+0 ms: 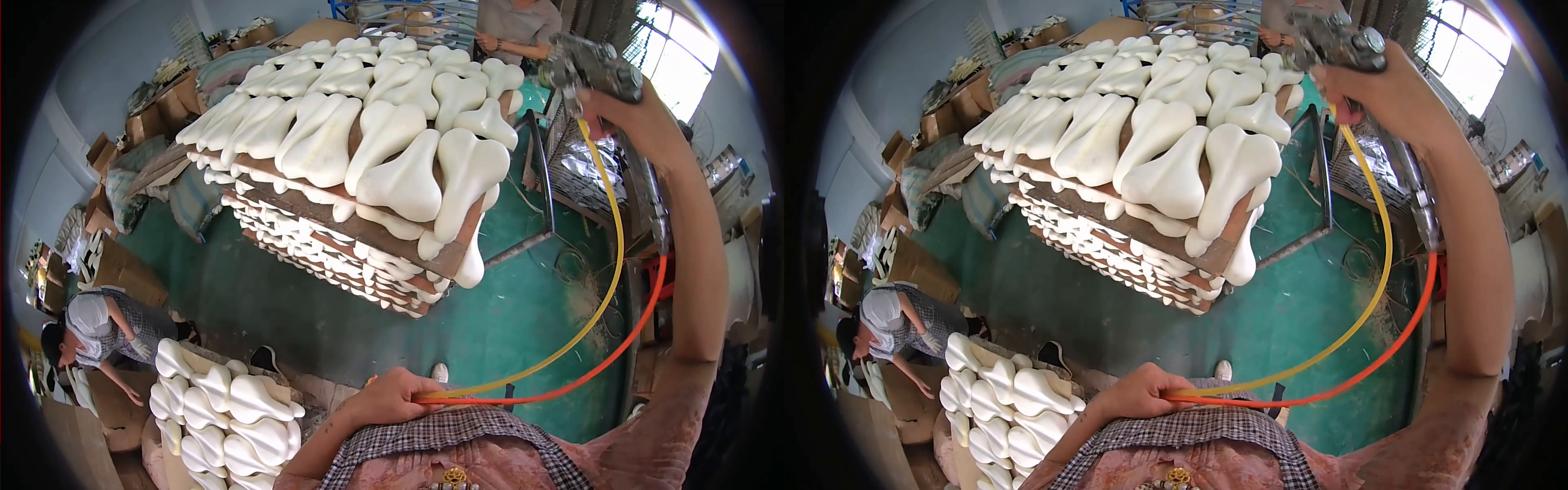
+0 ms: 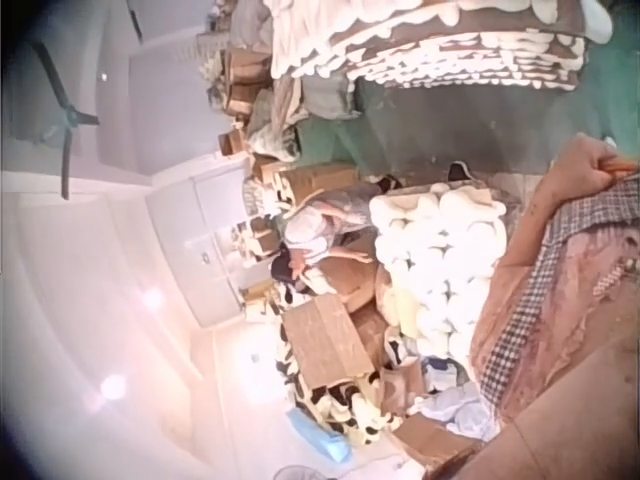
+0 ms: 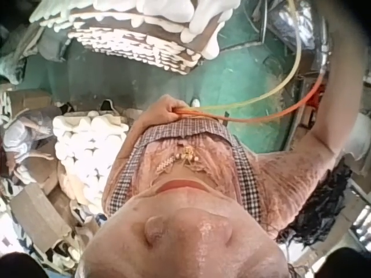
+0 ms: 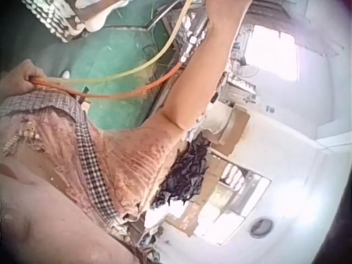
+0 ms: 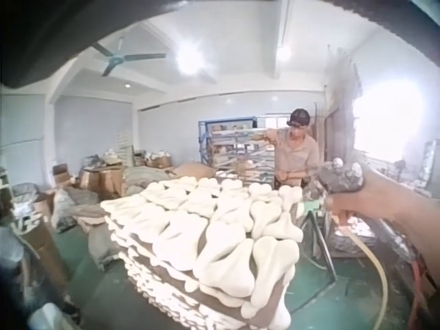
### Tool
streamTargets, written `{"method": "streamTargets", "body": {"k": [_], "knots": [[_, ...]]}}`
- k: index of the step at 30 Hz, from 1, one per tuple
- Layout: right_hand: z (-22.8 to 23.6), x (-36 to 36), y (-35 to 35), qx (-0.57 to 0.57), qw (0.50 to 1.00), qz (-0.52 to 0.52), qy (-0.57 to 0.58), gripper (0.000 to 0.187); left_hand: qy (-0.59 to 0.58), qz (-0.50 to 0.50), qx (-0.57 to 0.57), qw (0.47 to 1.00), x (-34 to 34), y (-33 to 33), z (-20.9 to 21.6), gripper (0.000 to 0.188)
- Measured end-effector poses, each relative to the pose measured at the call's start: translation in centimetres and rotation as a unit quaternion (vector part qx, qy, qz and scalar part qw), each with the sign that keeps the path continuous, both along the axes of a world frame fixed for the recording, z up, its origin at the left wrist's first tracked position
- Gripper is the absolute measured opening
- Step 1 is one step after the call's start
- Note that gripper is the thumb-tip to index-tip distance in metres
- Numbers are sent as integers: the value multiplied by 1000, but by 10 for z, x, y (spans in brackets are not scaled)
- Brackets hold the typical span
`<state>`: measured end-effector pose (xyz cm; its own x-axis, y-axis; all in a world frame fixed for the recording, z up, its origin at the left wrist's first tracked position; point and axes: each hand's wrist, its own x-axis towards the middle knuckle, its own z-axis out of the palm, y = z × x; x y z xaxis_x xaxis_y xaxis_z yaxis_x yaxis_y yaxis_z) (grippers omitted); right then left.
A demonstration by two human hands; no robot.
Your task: Spray adhesive onto foam bicycle seat components and arrange them on a storage board.
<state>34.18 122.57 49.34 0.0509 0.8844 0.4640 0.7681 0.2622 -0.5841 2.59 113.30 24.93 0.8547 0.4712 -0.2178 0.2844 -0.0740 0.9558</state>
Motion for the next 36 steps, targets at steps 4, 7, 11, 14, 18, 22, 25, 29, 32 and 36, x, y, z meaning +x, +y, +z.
{"method": "streamTargets", "body": {"k": [4, 7, 11, 14, 18, 22, 25, 29, 32, 36], "knots": [[7, 31, 16, -16, 998, -52, -13, 30, -2, -15, 17, 1000, 15, 5, -4, 29], [-6, 15, -5, -34, 999, -21, 31, 27, 4, -7, 9, 1000, 14, 7, -3, 28], [-11, -5, -25, -79, 996, 35, 27, 27, 7, -11, 30, 999, 9, 3, -3, 27], [-5, 3, -17, -81, 996, 48, 9, 28, -6, -28, 22, 999, 7, -1, 1, 27], [-4, 5, -28, 28, 995, -96, 7, 27, 0, -28, 22, 999, -6, -13, -3, 28], [-9, -29, -67, -60, 994, -86, 27, 29, 21, -27, 24, 999, -27, -24, -2, 28], [-21, -68, -103, -119, 990, 12, 72, 30, 1, -27, 35, 999, -40, -32, -5, 28], [-16, -97, -113, -104, 993, 35, 52, 23, -7, -37, 37, 999, -54, -39, -8, 28], [-8, -91, -115, -106, 993, -12, 45, 19, -10, -44, 26, 999, -62, -44, -2, 29], [-18, -108, -146, -164, 986, -15, 19, 26, -12, -33, 24, 999, -72, -51, -11, 29]]}}
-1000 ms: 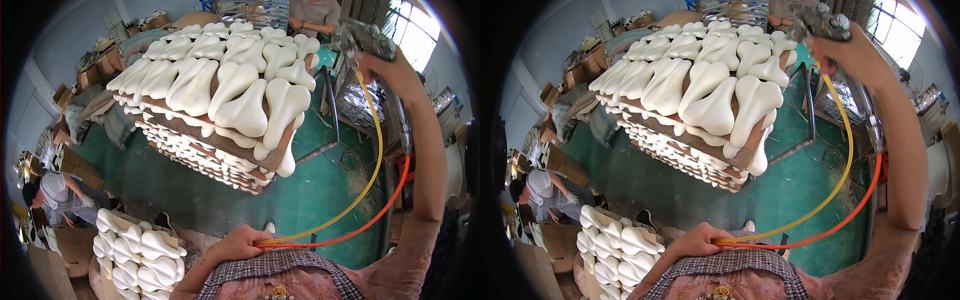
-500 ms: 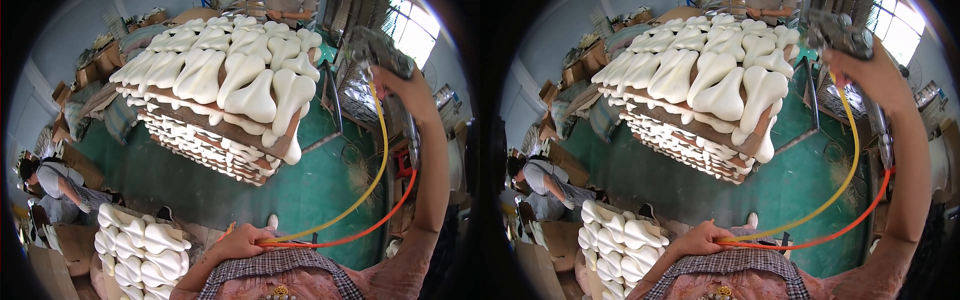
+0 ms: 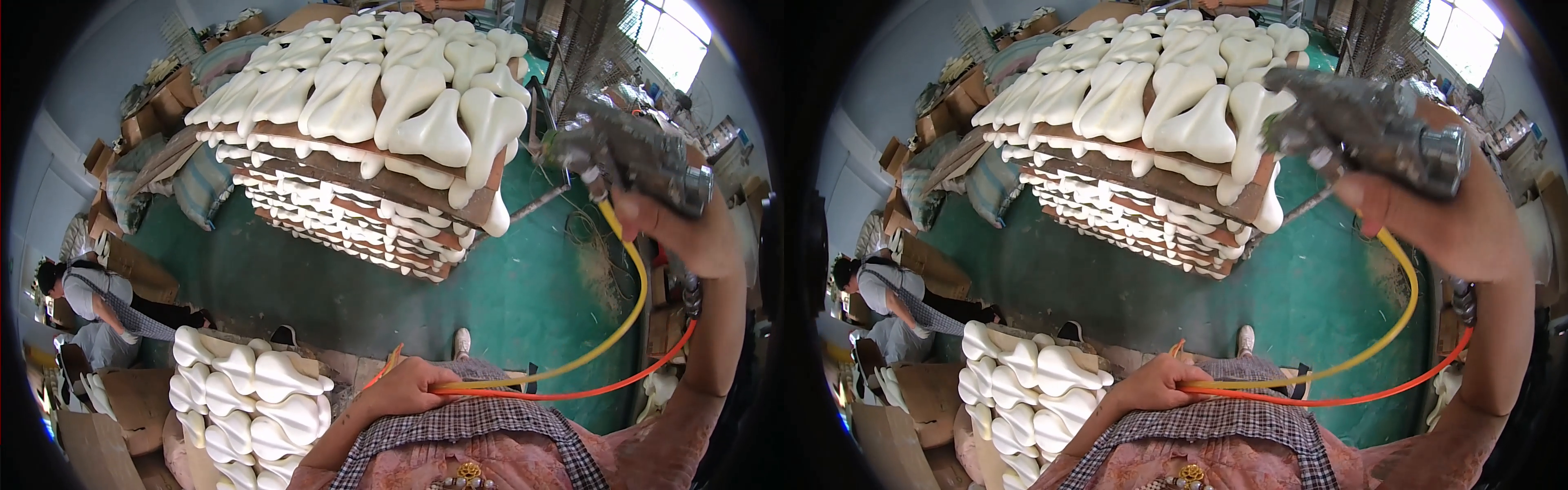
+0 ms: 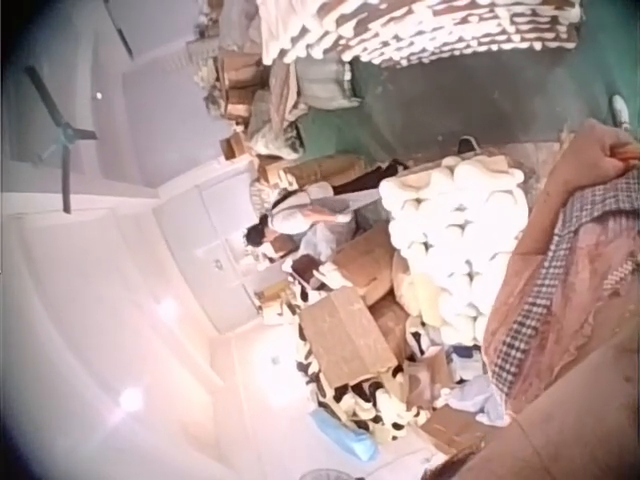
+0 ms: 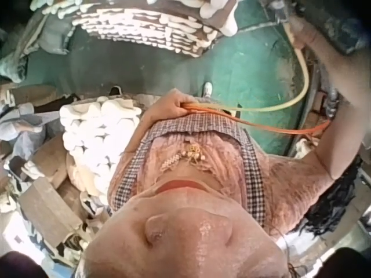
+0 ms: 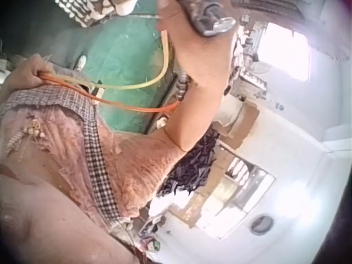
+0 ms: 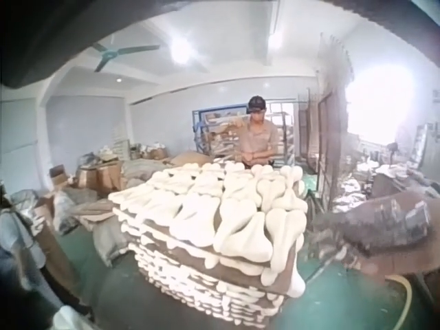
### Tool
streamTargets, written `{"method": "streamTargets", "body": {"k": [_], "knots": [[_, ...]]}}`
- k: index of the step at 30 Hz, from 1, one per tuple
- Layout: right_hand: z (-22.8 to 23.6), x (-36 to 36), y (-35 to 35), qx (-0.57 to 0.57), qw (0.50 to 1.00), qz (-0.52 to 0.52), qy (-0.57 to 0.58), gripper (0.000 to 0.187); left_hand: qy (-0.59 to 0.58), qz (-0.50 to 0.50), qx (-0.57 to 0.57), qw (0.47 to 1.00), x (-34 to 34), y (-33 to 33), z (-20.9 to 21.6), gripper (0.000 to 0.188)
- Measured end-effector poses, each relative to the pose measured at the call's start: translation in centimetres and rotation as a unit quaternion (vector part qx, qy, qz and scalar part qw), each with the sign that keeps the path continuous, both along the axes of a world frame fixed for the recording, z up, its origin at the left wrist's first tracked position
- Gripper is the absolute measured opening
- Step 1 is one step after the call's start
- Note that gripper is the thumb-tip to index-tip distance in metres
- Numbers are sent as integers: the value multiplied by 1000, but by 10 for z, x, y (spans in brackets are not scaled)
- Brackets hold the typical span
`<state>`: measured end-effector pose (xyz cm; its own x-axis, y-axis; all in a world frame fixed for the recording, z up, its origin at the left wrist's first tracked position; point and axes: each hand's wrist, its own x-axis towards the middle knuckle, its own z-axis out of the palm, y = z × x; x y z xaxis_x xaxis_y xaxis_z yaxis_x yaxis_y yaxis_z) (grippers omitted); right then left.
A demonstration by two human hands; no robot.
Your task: Spray adhesive onto foam bicycle seat components and arrange them on a storage board.
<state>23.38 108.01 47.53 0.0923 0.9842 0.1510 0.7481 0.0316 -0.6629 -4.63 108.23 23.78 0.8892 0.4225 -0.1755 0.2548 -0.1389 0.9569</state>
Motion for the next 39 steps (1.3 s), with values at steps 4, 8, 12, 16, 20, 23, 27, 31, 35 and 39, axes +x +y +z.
{"method": "streamTargets", "body": {"k": [4, 8, 12, 16, 20, 23, 27, 31, 35, 39], "knots": [[3, -16, 5, 38, 996, 39, 66, 22, -25, -13, 25, 999, 3, -3, 1, 29], [11, 25, 15, 79, 996, -27, -13, 24, -17, -18, 11, 1000, 9, -3, 7, 27], [3, 22, -2, 22, 999, -13, 43, 23, -4, -1, 14, 1000, 15, 0, 1, 27], [-1, 39, 17, 80, 994, 31, 65, 22, 14, 4, 34, 999, 32, 6, 7, 28], [14, 98, 41, 109, 993, -48, -14, 27, -2, -6, 15, 1000, 62, 17, 7, 28], [17, 139, 56, 88, 993, -75, 8, 32, 26, -6, -31, 999, 83, 26, 4, 30], [12, 175, 70, 157, 976, -144, -47, 32, 22, -12, -48, 999, 114, 48, -6, 32], [6, 175, 64, 97, 989, -115, 5, 31, -20, 209, 54, 976, 137, 92, -42, 49], [8, 195, 88, 103, 992, -69, 28, 29, -21, 512, 314, 799, 176, 171, -81, 64], [-5, 217, 98, 112, 988, -92, 54, 28, -12, 540, 423, 727, 227, 198, -79, 63]]}}
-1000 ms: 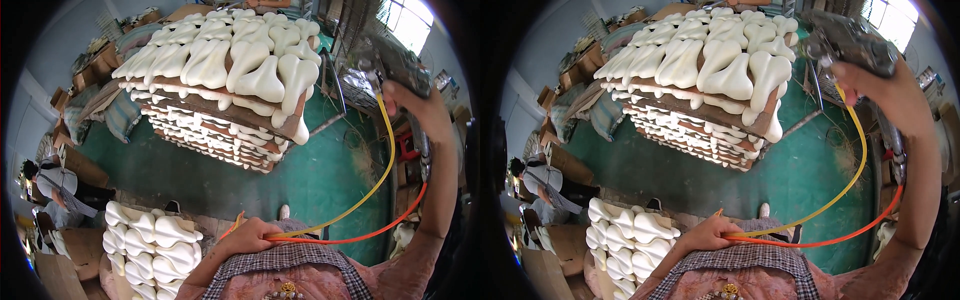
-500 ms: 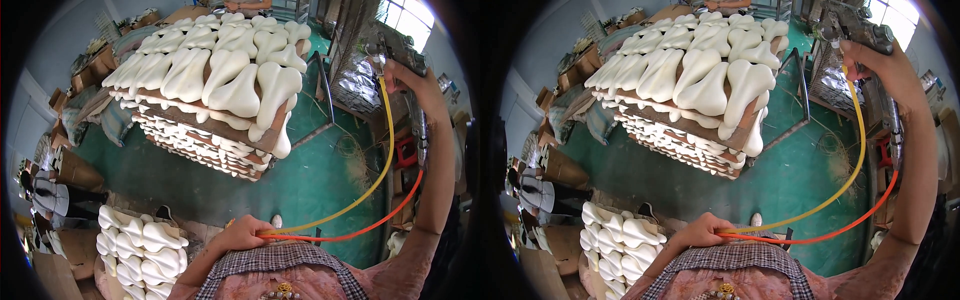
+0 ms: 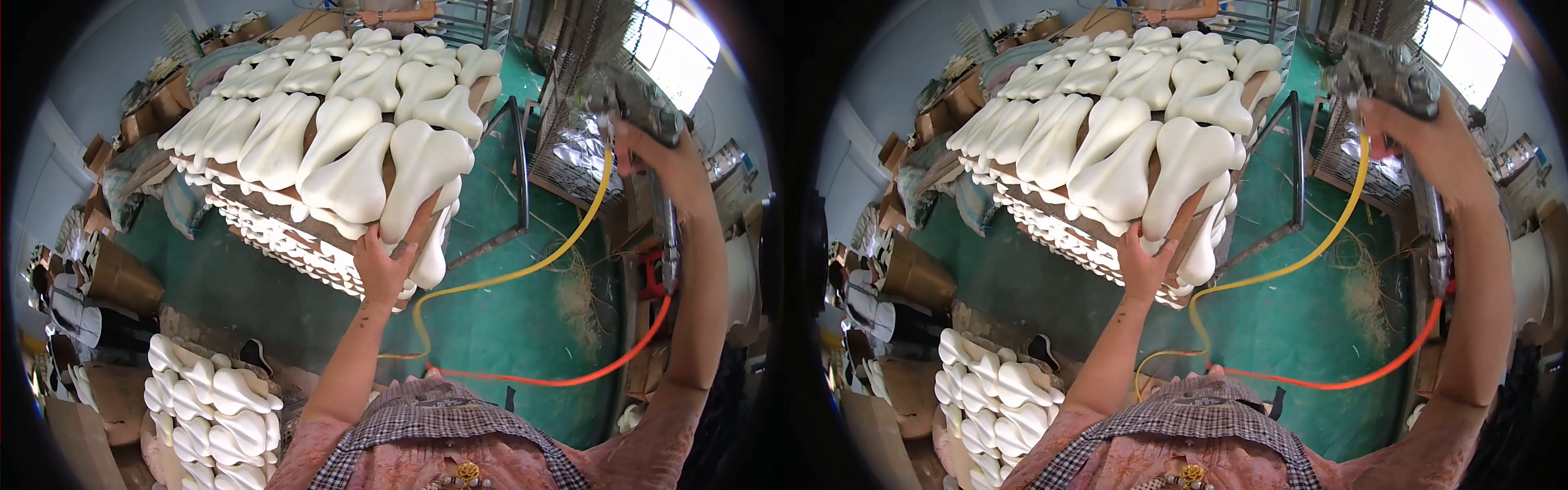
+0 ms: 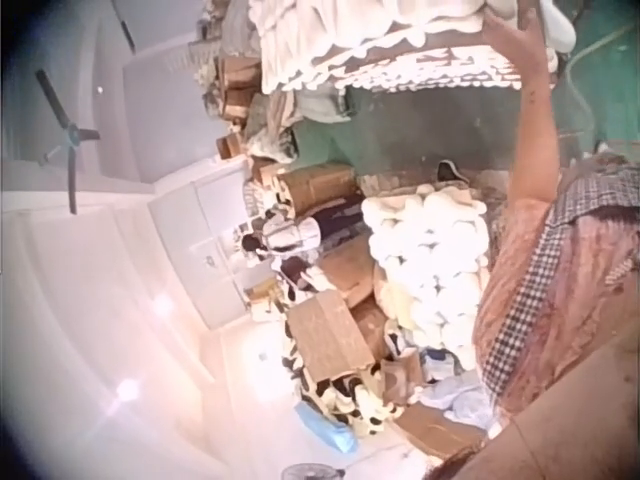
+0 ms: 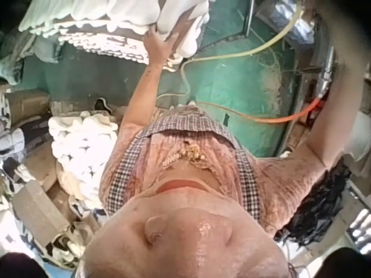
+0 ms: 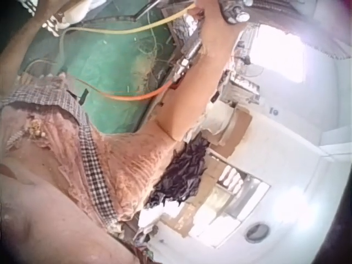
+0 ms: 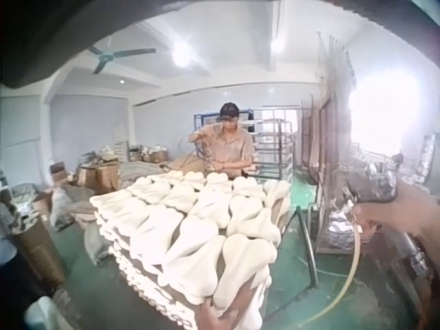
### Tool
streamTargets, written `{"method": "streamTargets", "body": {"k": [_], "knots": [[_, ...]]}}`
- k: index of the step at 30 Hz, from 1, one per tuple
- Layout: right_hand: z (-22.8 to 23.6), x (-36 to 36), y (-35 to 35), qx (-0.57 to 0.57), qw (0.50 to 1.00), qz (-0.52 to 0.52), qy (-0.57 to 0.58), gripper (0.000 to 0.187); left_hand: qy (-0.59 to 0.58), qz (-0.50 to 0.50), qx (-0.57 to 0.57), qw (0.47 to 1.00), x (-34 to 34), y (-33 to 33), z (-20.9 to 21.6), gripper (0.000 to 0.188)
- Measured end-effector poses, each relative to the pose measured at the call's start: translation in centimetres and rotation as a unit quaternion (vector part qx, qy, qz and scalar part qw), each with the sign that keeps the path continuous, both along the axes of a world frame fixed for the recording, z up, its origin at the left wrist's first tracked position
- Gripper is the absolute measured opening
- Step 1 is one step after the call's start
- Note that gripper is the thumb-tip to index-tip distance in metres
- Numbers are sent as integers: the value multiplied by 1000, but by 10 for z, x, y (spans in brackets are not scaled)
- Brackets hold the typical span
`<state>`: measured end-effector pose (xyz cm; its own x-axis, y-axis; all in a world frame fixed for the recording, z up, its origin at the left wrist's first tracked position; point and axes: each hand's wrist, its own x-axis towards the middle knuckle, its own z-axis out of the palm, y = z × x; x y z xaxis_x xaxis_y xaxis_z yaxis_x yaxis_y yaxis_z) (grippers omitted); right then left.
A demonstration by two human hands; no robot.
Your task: Spray adhesive onto foam bicycle seat components and arrange them on a storage board.
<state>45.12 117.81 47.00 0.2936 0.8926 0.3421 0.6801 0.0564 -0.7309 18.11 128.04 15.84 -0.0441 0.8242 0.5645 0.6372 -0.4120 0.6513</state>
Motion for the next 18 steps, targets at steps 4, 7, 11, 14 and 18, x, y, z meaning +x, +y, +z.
{"method": "streamTargets", "body": {"k": [4, 7, 11, 14, 18], "knots": [[-7, 10, 3, -37, 998, 46, -13, 27, 5, 78, -29, 997, 18, 10, -4, 60], [-20, 24, 12, -10, 998, 56, 16, 26, -62, 85, -29, 994, 22, 16, 1, 56], [-35, 37, 20, -25, 996, 56, 60, 22, -189, 42, -33, 981, 41, 10, 49, 42], [-44, 35, 17, -47, 991, 72, 104, 20, -175, 41, 58, 982, 43, 6, 95, 43], [-59, 35, 1, -46, 989, 103, 94, 19, -385, -45, 107, 916, 20, 1, 147, 34]]}}
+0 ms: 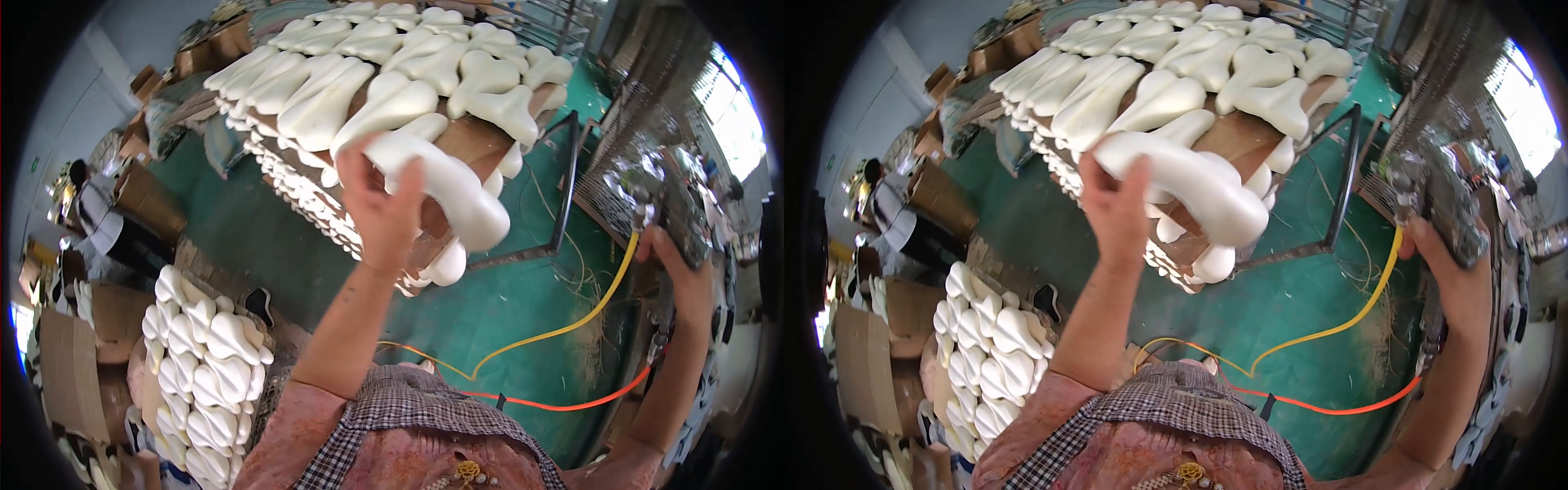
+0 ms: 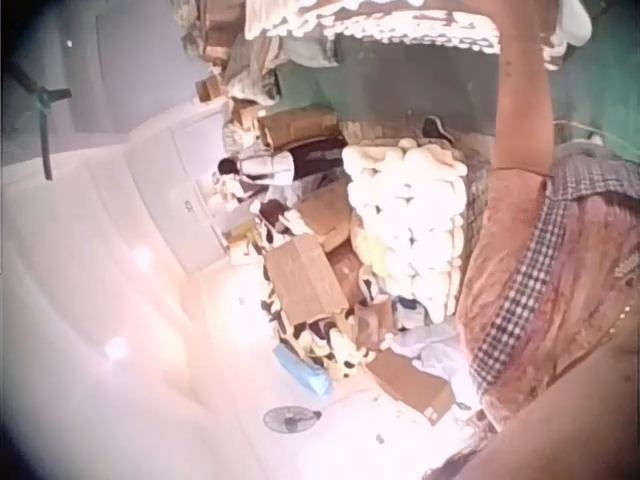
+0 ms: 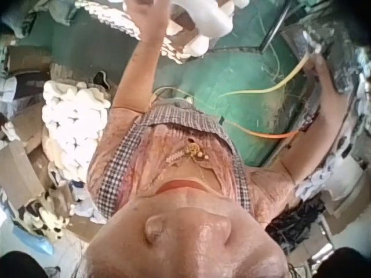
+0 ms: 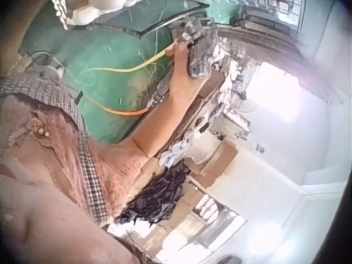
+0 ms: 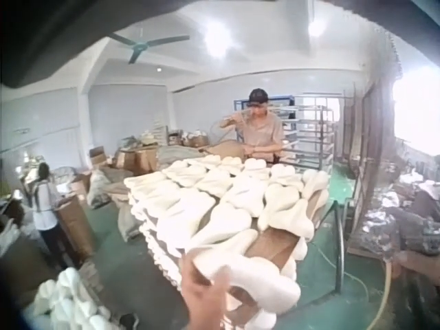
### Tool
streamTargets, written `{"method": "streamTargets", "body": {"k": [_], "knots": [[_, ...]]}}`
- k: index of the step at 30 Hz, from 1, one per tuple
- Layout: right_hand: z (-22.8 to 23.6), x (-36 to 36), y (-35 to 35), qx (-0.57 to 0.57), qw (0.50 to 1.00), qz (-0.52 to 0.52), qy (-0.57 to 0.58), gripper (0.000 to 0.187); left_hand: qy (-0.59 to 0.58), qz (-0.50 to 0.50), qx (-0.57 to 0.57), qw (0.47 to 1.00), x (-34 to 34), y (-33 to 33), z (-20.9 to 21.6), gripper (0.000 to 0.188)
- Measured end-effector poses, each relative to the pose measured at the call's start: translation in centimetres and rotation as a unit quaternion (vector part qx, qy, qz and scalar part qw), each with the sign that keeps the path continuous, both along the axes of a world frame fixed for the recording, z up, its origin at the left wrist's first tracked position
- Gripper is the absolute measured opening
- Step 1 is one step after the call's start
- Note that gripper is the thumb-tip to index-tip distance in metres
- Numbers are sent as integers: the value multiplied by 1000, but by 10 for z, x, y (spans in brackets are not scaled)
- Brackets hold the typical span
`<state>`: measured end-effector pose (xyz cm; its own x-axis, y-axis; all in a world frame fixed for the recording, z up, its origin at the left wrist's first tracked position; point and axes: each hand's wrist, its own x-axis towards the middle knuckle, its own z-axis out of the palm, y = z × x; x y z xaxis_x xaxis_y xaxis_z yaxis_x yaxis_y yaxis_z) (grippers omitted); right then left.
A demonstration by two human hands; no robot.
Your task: Spray adhesive onto foam bicycle seat components and arrange them on a storage board.
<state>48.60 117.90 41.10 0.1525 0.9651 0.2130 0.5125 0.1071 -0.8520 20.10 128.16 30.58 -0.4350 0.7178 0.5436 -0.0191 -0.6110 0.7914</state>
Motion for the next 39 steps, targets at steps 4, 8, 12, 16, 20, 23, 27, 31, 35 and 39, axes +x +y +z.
{"method": "streamTargets", "body": {"k": [4, 8, 12, 16, 20, 23, 27, 31, 35, 39], "knots": [[-14, 9, -10, 9, 1000, 26, 7, 19, -122, -48, -12, 991, -67, -8, 39, 24], [-31, 11, -6, 27, 998, 30, 54, 18, -26, 10, 7, 1000, -142, 8, 92, 26], [-46, 5, 6, 5, 993, 62, 99, 20, 109, 122, -24, 986, -197, 71, 113, 38], [-57, -6, 19, -6, 994, 40, 102, 19, 271, 142, -128, 943, -205, 141, 11, 76], [-63, -13, 23, -19, 993, 7, 116, 19, 554, 105, -164, 810, -209, 178, 81, 72], [-71, -28, 28, -25, 992, -27, 123, 18, 775, 197, -231, 554, -188, 222, 87, 54], [-76, -48, 33, -29, 992, -14, 121, 19, 824, 121, -302, 464, -172, 265, 59, 47], [-81, -65, 36, -30, 993, -16, 115, 19, 793, 61, -387, 467, -174, 279, 50, 46], [-87, -72, 41, -27, 992, -15, 121, 19, 792, 26, -401, 459, -193, 266, 48, 52], [-92, -79, 46, -37, 989, 24, 140, 16, 770, -19, -419, 482, -239, 242, 37, 54]]}}
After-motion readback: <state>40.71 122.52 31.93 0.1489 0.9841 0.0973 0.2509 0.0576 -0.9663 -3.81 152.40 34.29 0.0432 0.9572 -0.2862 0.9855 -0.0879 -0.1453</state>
